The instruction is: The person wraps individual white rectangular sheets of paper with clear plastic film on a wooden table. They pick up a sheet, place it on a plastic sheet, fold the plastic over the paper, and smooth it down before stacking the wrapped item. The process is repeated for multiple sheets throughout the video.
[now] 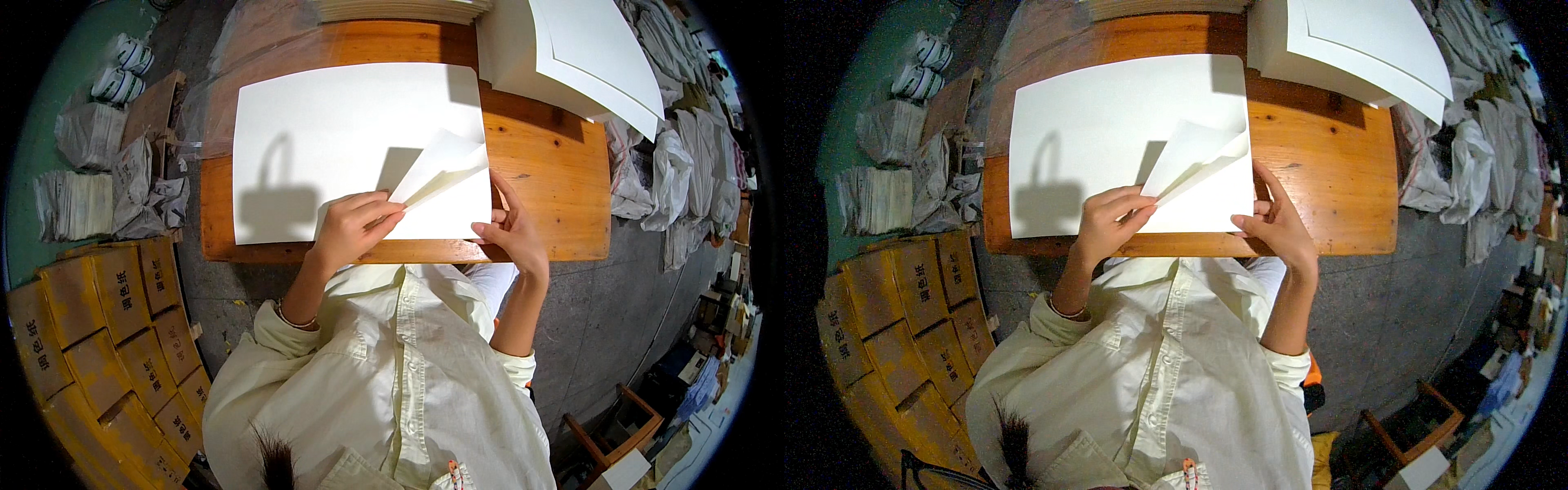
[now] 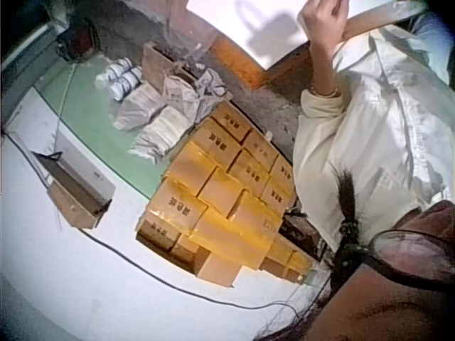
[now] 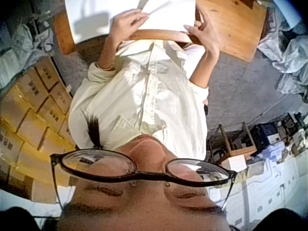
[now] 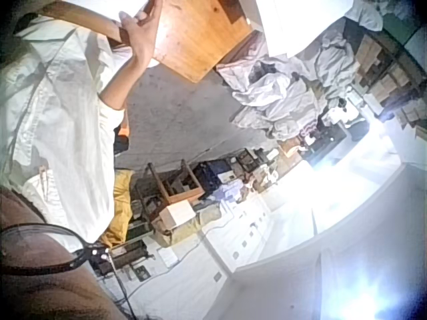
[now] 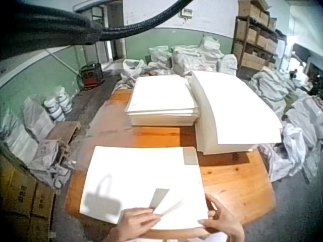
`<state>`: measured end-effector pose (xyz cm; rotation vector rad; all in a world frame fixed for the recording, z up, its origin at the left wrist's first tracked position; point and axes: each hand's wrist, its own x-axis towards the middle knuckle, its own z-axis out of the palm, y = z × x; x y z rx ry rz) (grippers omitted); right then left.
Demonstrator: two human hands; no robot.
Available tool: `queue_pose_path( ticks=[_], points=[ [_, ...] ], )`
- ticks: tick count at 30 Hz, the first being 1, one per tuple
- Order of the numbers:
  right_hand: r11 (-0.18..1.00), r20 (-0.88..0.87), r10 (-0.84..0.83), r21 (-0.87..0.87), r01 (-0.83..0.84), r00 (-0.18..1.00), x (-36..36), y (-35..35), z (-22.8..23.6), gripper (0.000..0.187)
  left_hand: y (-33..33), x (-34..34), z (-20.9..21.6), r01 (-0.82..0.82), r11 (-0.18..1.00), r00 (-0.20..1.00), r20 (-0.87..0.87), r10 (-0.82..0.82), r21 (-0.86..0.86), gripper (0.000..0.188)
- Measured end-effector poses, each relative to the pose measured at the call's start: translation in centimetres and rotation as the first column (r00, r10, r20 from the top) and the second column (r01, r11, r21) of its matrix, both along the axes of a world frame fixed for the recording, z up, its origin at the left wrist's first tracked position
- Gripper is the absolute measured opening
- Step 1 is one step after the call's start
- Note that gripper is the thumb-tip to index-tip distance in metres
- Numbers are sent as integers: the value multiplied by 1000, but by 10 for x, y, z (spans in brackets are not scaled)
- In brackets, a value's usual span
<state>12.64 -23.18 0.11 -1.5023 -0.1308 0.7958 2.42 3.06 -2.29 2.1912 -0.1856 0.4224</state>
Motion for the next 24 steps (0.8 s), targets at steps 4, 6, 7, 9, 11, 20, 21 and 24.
queue_pose_path(
  ticks=[4, 6, 7, 9, 11, 20, 21, 24],
  points=[
    [999, -15, -45, 8, 45, 999, -2, 4, -1, 86, -8, 4, 18, -31, 998, 999, 40, 33, -51, 25],
    [998, -4, -66, -9, 65, 998, -3, 8, 2, 85, -10, 6, 16, -53, 998, 991, 119, 57, -34, 28],
    [996, 4, -82, -25, 82, 997, -4, 13, 5, 84, -10, 7, 15, -65, 998, 985, 158, 68, -27, 30],
    [994, 7, -97, -47, 98, 995, -4, 14, 8, 83, -3, 7, 11, -1, 996, 988, 155, -12, 87, 34],
    [994, -5, -91, -60, 91, 996, -4, 13, 7, 82, -1, 6, 14, 75, 988, 990, 109, -89, 133, 38],
    [996, -24, -81, -38, 80, 996, -4, 12, 8, 83, -3, 6, 16, 73, 993, 994, 70, -79, 92, 35],
    [998, -23, -64, -10, 64, 998, -3, 9, 8, 82, -2, 5, 13, 48, 996, 997, 61, -53, 78, 34],
    [999, -25, -32, 39, 33, 999, -1, 2, 1, 83, -3, 4, 8, 5, 1000, 997, 77, -7, 26, 30]
  ],
)
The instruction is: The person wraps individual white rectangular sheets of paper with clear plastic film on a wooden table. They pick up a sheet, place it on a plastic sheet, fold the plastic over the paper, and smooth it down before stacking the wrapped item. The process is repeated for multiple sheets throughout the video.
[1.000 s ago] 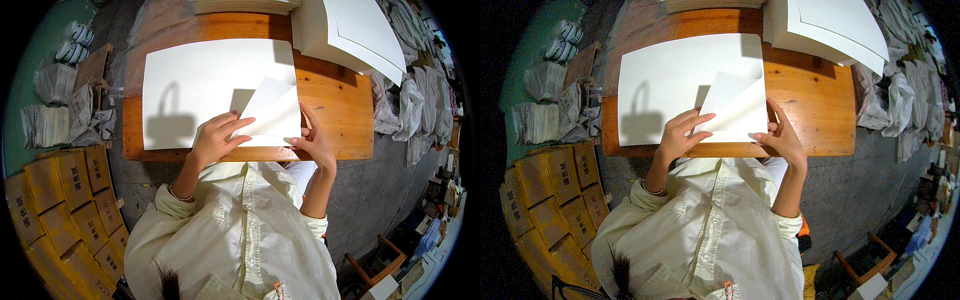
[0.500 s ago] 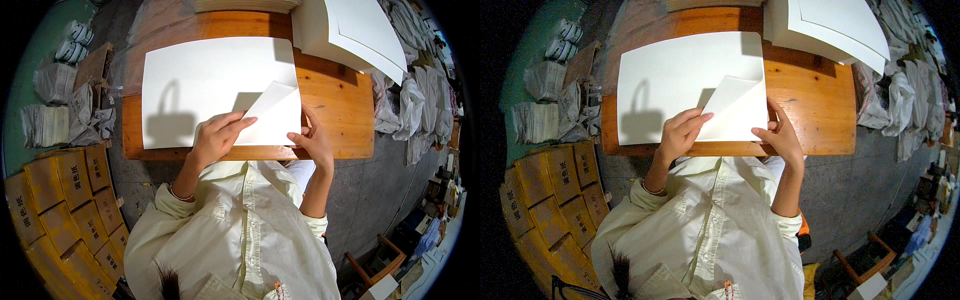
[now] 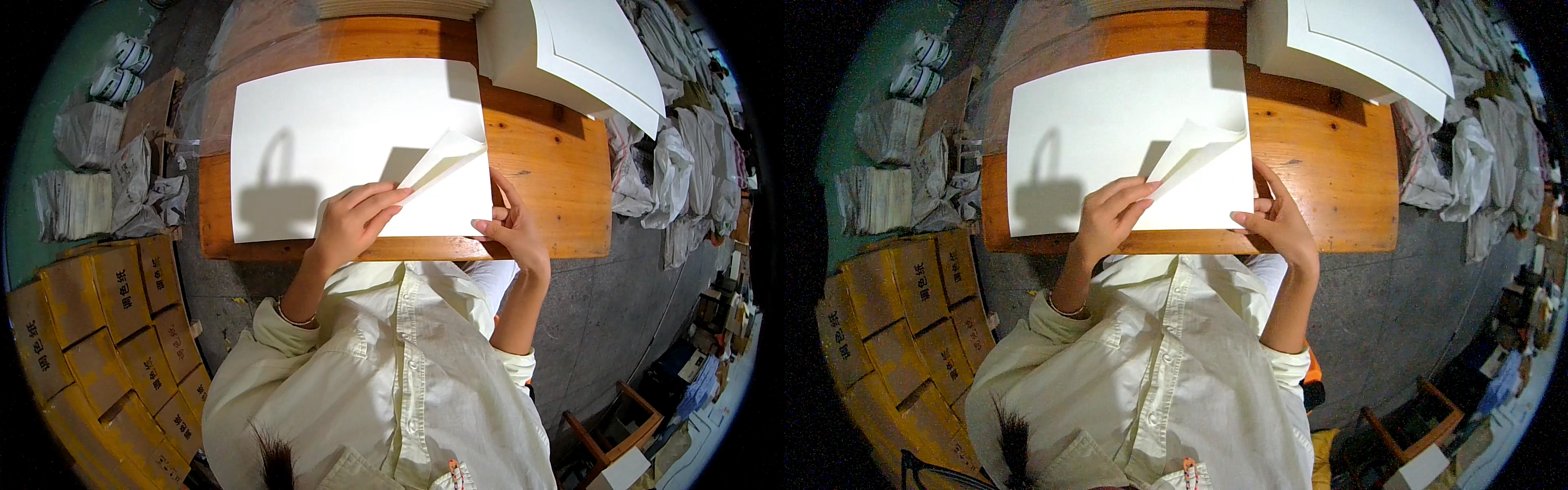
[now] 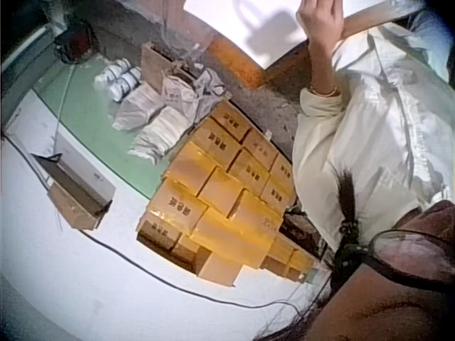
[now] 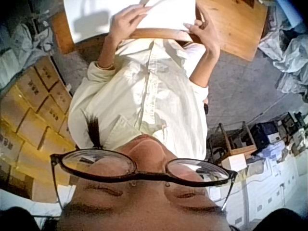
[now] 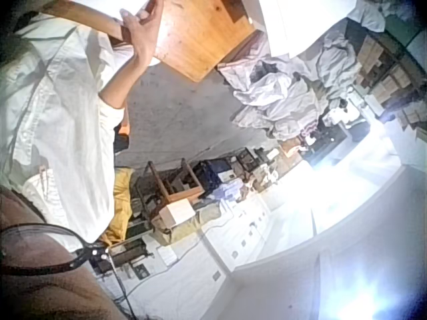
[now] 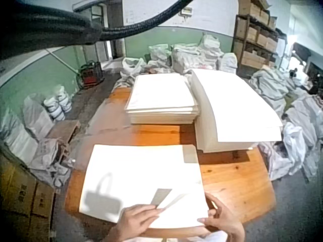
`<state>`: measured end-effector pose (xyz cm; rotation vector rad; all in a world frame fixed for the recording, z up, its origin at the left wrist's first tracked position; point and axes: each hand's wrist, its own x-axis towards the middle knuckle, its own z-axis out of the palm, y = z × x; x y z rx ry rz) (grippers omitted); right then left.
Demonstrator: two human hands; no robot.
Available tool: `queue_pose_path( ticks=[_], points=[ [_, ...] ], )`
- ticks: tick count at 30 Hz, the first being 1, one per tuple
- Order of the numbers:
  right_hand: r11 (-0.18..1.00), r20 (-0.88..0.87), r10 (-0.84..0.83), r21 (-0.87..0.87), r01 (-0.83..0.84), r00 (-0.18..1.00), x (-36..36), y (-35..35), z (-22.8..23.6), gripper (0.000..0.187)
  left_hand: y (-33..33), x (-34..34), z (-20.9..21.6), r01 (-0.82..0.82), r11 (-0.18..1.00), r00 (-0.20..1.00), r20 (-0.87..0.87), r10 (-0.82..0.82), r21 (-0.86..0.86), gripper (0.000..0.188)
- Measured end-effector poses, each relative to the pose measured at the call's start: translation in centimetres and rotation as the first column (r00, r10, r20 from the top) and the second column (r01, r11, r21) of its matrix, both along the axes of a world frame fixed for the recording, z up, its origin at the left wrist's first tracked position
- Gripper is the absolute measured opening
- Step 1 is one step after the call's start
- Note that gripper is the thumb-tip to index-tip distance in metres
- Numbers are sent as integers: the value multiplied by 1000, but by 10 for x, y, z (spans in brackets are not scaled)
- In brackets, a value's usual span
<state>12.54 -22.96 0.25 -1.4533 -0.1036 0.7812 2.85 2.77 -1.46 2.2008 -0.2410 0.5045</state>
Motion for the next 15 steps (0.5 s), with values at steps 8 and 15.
queue_pose_path(
  ticks=[8, 15],
  points=[
    [997, 2, -54, -52, 55, 999, -3, 8, 5, 79, 1, 1, 2, 0, 993, 999, 46, -6, 119, 37],
    [995, 22, -66, -77, 67, 998, -3, 12, 7, 77, -3, 4, 20, 91, 982, 994, 37, -99, 168, 45]
  ],
)
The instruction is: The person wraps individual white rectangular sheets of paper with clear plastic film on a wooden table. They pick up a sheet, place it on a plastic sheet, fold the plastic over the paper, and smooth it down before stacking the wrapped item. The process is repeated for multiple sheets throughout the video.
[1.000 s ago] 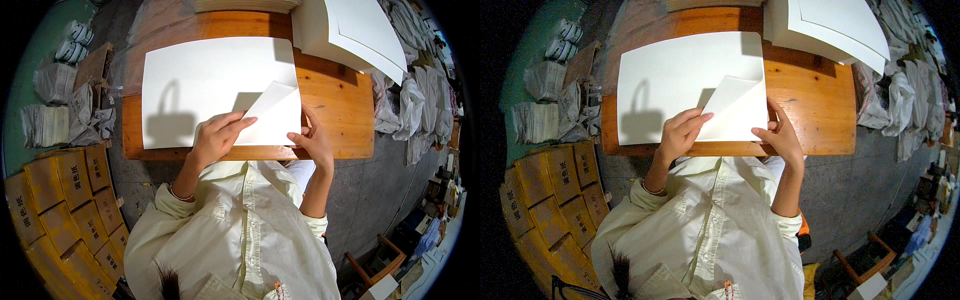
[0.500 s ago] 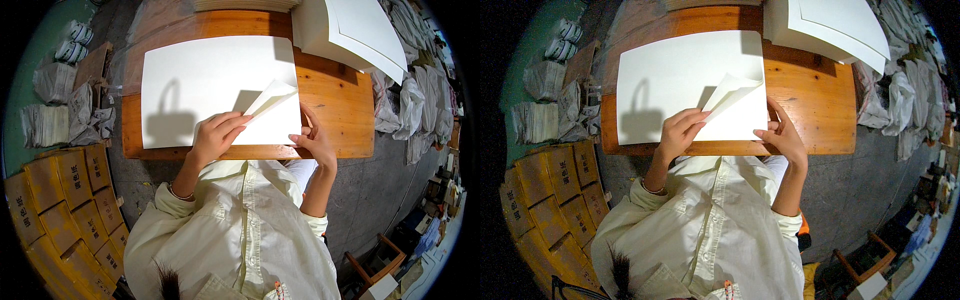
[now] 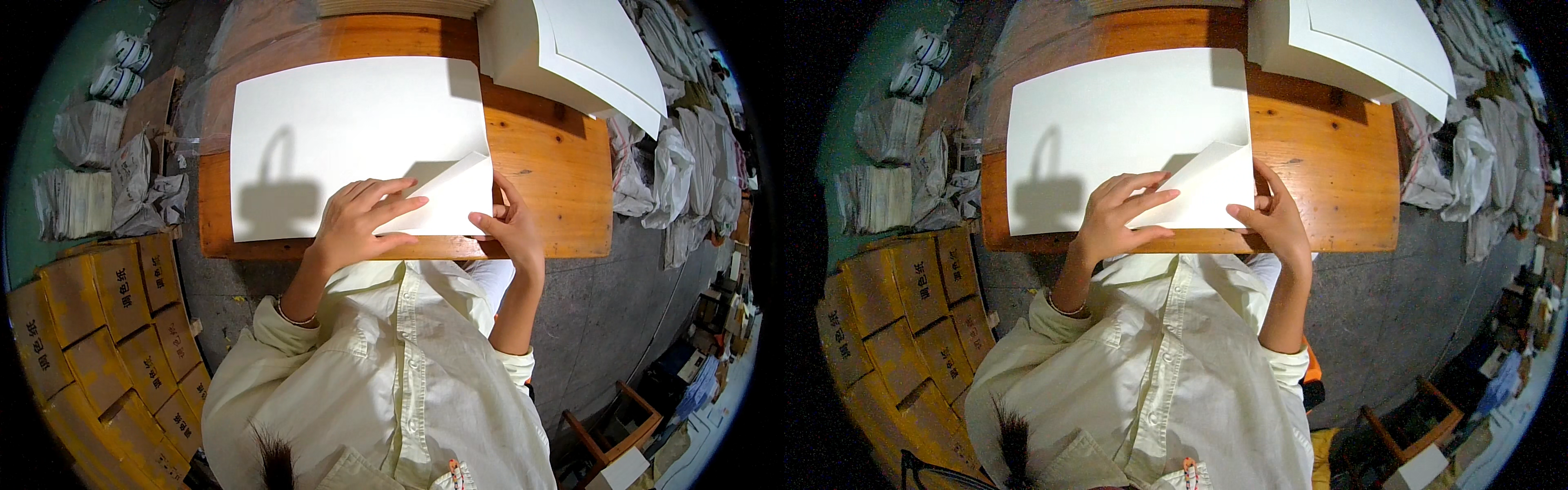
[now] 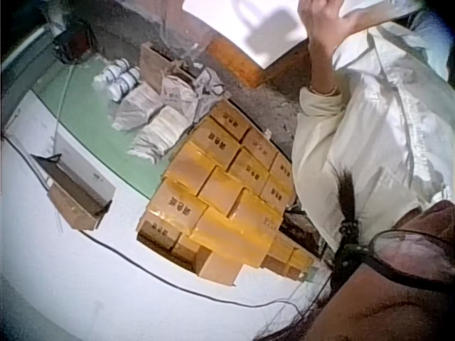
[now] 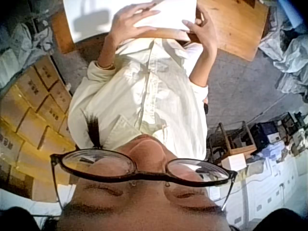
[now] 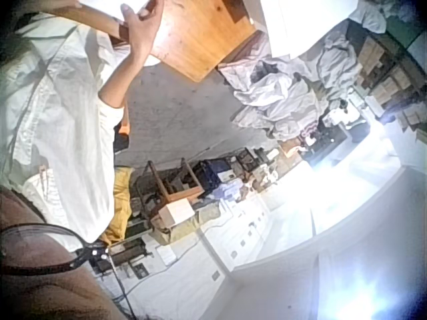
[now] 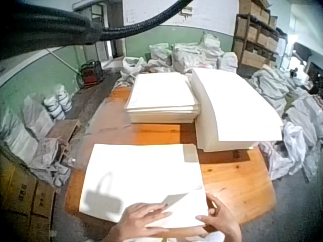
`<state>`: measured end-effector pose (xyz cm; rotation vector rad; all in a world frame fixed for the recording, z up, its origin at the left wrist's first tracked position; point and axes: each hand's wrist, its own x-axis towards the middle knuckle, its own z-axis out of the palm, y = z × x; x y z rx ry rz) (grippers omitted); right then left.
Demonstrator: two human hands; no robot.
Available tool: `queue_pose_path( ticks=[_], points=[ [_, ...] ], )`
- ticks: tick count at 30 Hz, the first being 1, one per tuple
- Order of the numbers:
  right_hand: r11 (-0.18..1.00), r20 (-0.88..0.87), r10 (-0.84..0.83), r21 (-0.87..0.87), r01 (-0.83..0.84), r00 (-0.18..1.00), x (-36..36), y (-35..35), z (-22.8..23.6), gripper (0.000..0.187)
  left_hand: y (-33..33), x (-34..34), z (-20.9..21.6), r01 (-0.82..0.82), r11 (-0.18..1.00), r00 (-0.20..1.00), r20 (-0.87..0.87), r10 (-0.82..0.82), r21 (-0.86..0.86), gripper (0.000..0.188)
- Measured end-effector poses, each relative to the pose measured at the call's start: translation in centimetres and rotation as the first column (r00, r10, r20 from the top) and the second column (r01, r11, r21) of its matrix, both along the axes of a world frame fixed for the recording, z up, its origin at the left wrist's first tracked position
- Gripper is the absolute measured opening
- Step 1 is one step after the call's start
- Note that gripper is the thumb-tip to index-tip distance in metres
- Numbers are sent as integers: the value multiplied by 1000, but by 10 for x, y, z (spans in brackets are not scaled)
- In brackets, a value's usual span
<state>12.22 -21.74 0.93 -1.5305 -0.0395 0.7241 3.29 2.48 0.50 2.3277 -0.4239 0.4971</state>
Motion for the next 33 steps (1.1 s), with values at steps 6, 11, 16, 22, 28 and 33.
queue_pose_path(
  ticks=[6, 11, 16, 22, 28, 33],
  points=[
    [997, -19, 42, 63, -41, 999, 3, -11, -7, 78, 4, -2, -18, -65, 993, 998, -11, 64, -98, 42],
    [996, 17, 40, 73, -42, 999, 2, -11, -3, 78, 4, -6, -16, -134, 989, 990, -49, 131, -57, 44],
    [999, 21, 13, 30, -14, 1000, 1, -4, -3, 77, 3, 0, -8, 27, 1000, 1000, 1, -27, -4, 47],
    [1000, 17, -22, -4, 22, 1000, 0, -2, -4, 81, 3, 0, -11, -3, 1000, 1000, -20, 2, -26, 46],
    [996, 30, 83, 35, -84, 996, 5, -14, -7, 84, 4, -7, -17, -176, 980, 982, -81, 169, -90, 42],
    [998, -5, 32, 45, -32, 999, 2, -10, -9, 82, 3, 1, -12, -21, 1000, 998, 54, 22, -9, 45]
  ],
)
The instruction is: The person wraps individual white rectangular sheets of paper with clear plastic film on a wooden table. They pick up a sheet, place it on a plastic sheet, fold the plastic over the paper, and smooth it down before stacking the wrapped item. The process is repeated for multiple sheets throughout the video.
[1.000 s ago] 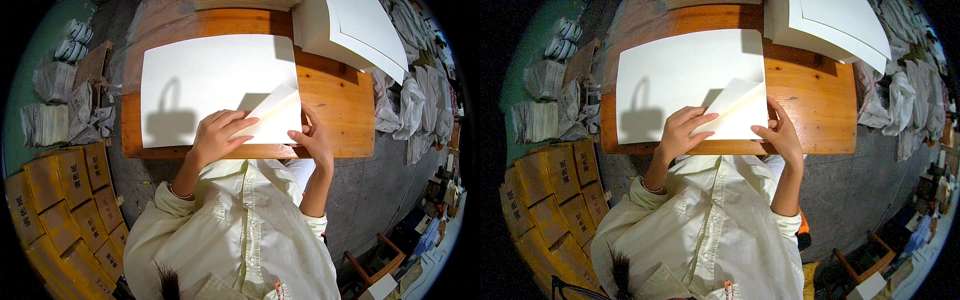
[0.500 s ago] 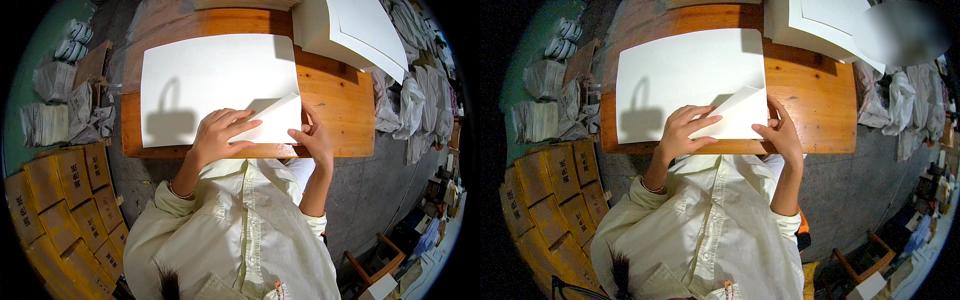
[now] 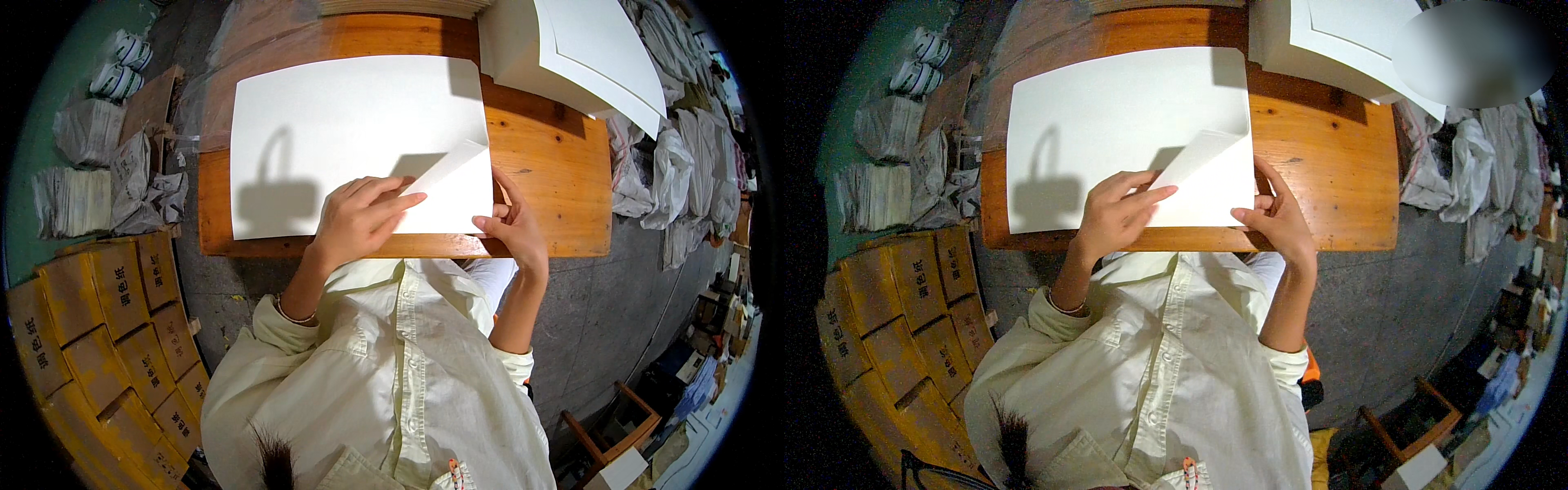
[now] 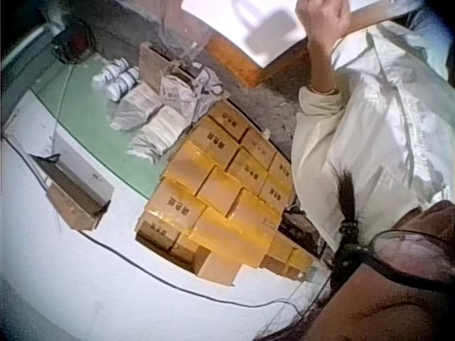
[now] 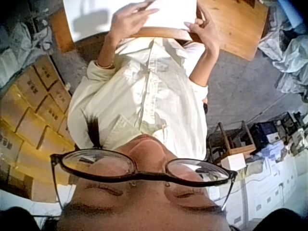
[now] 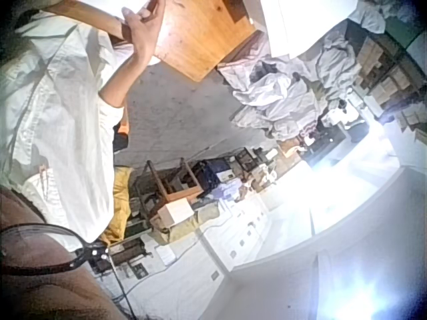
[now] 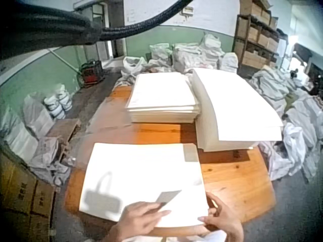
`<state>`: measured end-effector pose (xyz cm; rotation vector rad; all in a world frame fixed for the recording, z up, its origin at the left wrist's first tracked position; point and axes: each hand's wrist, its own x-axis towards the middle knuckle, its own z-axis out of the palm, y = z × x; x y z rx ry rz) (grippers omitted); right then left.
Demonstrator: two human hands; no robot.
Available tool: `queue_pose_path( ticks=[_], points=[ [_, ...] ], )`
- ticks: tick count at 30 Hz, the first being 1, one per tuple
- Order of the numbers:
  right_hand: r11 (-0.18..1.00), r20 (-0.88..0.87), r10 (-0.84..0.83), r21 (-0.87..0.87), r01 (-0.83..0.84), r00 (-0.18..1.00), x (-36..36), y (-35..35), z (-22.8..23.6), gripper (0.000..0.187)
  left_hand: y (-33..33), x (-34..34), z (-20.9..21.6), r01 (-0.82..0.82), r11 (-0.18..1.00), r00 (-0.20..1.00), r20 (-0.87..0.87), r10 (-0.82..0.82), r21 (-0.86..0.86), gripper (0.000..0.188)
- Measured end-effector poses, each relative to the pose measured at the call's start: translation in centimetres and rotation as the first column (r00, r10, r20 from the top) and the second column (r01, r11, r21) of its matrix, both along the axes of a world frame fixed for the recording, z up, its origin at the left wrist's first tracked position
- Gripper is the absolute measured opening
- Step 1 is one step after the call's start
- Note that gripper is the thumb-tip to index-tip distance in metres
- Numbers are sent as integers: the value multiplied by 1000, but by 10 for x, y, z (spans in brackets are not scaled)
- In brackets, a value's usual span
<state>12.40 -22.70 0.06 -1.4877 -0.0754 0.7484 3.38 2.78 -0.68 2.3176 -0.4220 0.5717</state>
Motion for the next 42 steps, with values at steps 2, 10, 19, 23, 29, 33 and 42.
queue_pose_path(
  ticks=[2, 10, 19, 23, 29, 33, 42],
  points=[
    [999, -9, -43, 9, 43, 999, -3, 6, 7, 81, -4, -1, 9, 12, 999, 1000, -23, -12, 38, 46],
    [999, 5, -32, 25, 31, 999, -3, 7, 10, 81, 0, -7, -2, -55, 998, 989, -141, 50, -30, 42],
    [1000, -8, -9, 27, 9, 1000, 0, 0, 1, 81, -2, -3, 4, 10, 999, 993, -120, -14, -35, 43],
    [999, -13, -41, -5, 41, 999, -2, 7, 6, 79, -1, -3, 7, 10, 1000, 992, -125, -9, 7, 49],
    [998, 46, 50, 26, -52, 998, 1, -2, 3, 81, 0, -7, -8, -112, 979, 978, -192, 78, -172, 40],
    [999, 35, 43, 16, -44, 998, 2, -5, -2, 82, -3, -5, -2, -156, 979, 986, -79, 147, -133, 40],
    [999, 2, -51, 5, 51, 999, -3, 8, 6, 81, -3, -4, 7, -22, 999, 990, -140, 16, -38, 42]
  ],
)
